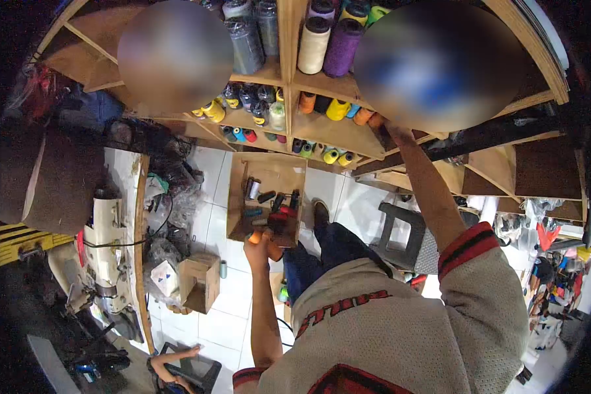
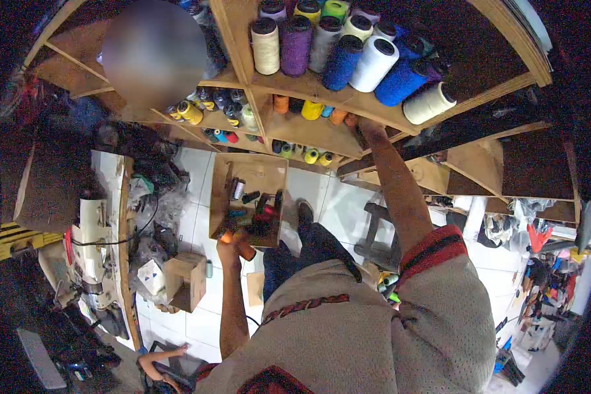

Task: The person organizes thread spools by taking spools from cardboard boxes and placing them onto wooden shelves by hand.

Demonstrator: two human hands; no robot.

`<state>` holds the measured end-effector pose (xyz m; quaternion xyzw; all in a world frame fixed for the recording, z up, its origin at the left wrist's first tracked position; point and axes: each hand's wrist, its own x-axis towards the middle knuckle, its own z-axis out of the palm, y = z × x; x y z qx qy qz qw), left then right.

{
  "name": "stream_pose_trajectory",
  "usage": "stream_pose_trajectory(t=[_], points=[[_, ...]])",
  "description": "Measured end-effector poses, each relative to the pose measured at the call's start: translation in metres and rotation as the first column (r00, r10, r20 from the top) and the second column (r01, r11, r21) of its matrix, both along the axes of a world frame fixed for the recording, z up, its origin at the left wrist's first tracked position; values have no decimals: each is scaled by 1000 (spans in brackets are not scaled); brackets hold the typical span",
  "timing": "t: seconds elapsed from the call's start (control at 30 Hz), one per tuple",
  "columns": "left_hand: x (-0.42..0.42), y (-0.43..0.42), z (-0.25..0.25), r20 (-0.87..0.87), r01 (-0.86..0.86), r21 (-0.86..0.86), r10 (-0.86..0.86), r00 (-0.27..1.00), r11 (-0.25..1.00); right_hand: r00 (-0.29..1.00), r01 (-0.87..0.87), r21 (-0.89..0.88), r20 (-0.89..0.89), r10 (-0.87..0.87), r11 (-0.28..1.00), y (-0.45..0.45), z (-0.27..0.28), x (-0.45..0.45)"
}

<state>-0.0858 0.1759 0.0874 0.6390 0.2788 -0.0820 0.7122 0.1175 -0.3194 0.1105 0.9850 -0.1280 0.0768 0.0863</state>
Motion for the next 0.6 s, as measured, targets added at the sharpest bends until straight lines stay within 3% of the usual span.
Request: stream_pose_trajectory(t=[0.07, 0.23, 0.27, 0.3, 0.33, 0.37, 0.4, 0.47, 0.5, 0.6], points=[[1, 0, 0, -12, 71, 101, -70, 997, 992, 1000, -8, 45, -6, 8, 999, 3, 7, 1], [17, -26, 36, -11, -56, -332, 55, 998, 942, 989, -24, 273, -134, 63, 962, 53, 53, -21], [23, -35, 42, -9, -81, -460, 86, 996, 884, 956, -56, 430, -237, 172, 901, 72, 62, -34], [31, -45, 50, -9, -98, -581, 114, 993, 808, 881, -64, 656, -316, 351, 752, 100, 69, -54], [39, -55, 63, -33, -118, -676, 130, 991, 727, 775, 58, 848, -371, 511, 527, 127, 76, -74], [48, -67, 80, -60, -136, -762, 140, 988, 633, 657, 259, 910, -411, 632, 322, 155, 83, -93], [56, -77, 88, -87, -153, -836, 148, 985, 527, 613, 375, 877, -477, 630, 299, 184, 92, -108], [60, -87, 65, 121, 27, -777, 107, 987, 630, 761, 73, 982, -167, 627, 174, 216, 76, -130], [65, -96, 75, 178, 44, -603, 81, 981, 796, 787, 27, 979, -146, 599, 203, 227, 84, -133], [67, -104, 88, 165, 200, -427, -142, 976, 882, 818, -92, 944, -111, 565, 317, 240, 105, -132]])
